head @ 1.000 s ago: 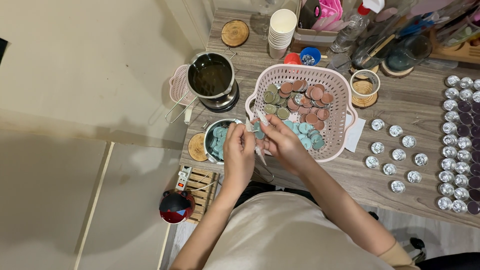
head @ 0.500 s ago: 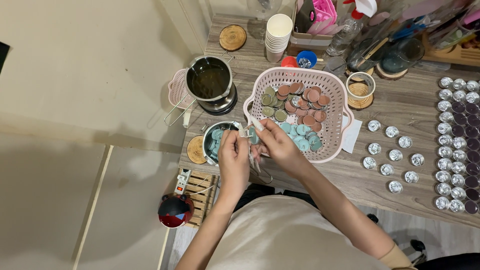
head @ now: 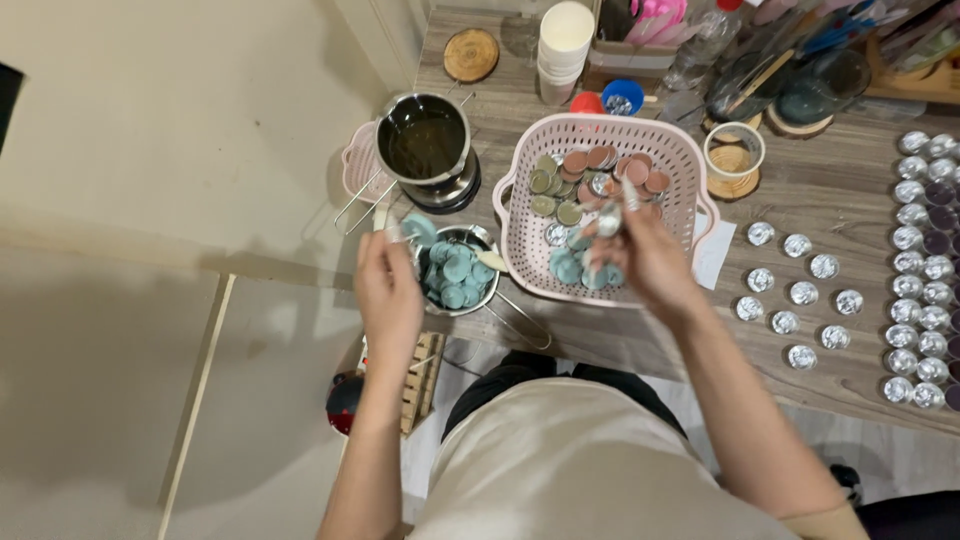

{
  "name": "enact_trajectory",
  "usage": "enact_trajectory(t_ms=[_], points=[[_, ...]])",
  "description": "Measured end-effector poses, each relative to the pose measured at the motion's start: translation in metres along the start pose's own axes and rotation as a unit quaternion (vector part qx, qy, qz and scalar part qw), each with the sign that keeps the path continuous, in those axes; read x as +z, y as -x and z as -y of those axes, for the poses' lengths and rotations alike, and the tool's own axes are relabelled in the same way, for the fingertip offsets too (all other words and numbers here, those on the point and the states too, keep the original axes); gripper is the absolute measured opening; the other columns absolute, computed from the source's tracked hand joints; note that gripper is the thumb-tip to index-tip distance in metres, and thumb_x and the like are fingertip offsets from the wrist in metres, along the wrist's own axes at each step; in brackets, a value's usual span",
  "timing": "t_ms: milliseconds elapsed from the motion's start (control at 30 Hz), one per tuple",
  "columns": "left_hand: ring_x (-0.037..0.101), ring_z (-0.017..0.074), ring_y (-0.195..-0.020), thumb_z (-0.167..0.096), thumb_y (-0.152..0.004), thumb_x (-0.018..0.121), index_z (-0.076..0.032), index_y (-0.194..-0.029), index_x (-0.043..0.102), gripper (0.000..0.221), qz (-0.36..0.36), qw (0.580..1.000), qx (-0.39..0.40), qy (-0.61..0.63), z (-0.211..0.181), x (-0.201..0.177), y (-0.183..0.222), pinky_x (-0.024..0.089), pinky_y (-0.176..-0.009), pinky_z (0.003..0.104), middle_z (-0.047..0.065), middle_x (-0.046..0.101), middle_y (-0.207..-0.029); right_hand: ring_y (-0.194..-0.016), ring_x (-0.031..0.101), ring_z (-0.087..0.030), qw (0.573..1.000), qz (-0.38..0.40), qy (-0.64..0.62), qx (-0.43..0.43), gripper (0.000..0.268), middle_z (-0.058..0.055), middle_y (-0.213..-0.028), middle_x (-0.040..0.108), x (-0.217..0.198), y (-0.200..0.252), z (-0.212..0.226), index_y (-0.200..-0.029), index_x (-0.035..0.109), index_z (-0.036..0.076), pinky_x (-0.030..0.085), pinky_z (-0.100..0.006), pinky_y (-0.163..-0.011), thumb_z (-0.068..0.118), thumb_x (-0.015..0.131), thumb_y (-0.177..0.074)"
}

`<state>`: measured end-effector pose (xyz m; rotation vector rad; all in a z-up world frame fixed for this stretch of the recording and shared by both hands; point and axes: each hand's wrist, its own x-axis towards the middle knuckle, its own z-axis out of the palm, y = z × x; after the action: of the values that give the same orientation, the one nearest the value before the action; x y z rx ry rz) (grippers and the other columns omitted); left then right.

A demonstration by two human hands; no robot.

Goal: The person picks up colorful wax melts from a pink basket and places them into a small metal pot, then transfers them to individual foil containers on a table.

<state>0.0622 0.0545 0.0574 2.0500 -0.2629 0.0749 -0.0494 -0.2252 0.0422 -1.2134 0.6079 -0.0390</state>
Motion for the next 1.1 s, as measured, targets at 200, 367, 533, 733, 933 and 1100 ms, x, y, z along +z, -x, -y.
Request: enact_trajectory(t_ms=[200,367,533,733,933,1100], points=[[0.062,0.044,-0.088,-0.014,-0.097,0.059,0.003,-0.09,0.069,0.022,0.122,0.963,0.126,-0.206,0.07,0.039,0.003,0.048,-0.08,0.053,0.024,0.066,-0.092,-0.091,0.065,-0.015,0.993,-0.049,-0.085,-0.058,0.039,-0.013,-0.108,0.061,-0.06,0.012,-0.023,-0.14,0.047,0.001,0.057,-0.031,-0.08,0.027,0.034,-0.113],[0.064,0.0448,-0.086,-0.017,-0.096,0.061,0.003,-0.087,0.071,0.024,0.15,0.951,0.096,-0.253,0.114,0.057,0.005,0.051,-0.079,0.053,0.025,0.067,-0.09,-0.087,0.064,-0.017,0.982,-0.109,-0.148,-0.048,0.041,-0.021,-0.117,0.068,-0.128,0.038,-0.06,-0.14,0.051,-0.002,0.057,-0.03,-0.082,0.027,0.035,-0.116],[0.065,0.0457,-0.082,-0.021,-0.094,0.065,0.002,-0.087,0.072,0.025,0.17,0.946,0.093,-0.259,0.139,0.06,-0.001,0.052,-0.078,0.053,0.027,0.067,-0.088,-0.088,0.069,-0.018,0.968,-0.213,-0.127,-0.029,0.038,-0.019,-0.111,0.068,-0.203,0.066,-0.108,-0.135,0.054,-0.005,0.059,-0.03,-0.083,0.024,0.045,-0.113],[0.067,0.0428,-0.083,-0.032,-0.089,0.073,0.0,-0.084,0.075,0.032,0.205,0.928,0.045,-0.307,0.144,0.054,-0.002,0.053,-0.08,0.051,0.025,0.07,-0.087,-0.079,0.066,-0.016,0.944,-0.289,-0.148,0.05,0.041,-0.016,-0.103,0.07,-0.274,0.08,-0.189,-0.125,0.056,-0.005,0.053,-0.027,-0.071,0.035,0.049,-0.116],[0.067,0.0427,-0.086,-0.042,-0.091,0.075,0.0,-0.085,0.076,0.042,0.186,0.922,-0.029,-0.339,0.129,0.056,0.014,0.053,-0.081,0.05,0.025,0.07,-0.088,-0.091,0.068,-0.022,0.957,-0.19,-0.196,0.1,0.035,-0.016,-0.107,0.069,-0.276,0.068,-0.235,-0.123,0.06,-0.004,0.058,-0.035,-0.087,0.025,0.052,-0.105],[0.062,0.0434,-0.102,-0.047,-0.088,0.077,0.006,-0.099,0.069,0.054,0.162,0.916,-0.093,-0.354,0.082,0.063,0.023,0.049,-0.092,0.049,0.028,0.064,-0.108,-0.102,0.068,-0.028,0.939,-0.204,-0.22,0.169,0.037,-0.016,-0.116,0.063,-0.268,0.062,-0.234,-0.12,0.06,-0.009,0.058,-0.04,-0.095,0.025,0.055,-0.105]])
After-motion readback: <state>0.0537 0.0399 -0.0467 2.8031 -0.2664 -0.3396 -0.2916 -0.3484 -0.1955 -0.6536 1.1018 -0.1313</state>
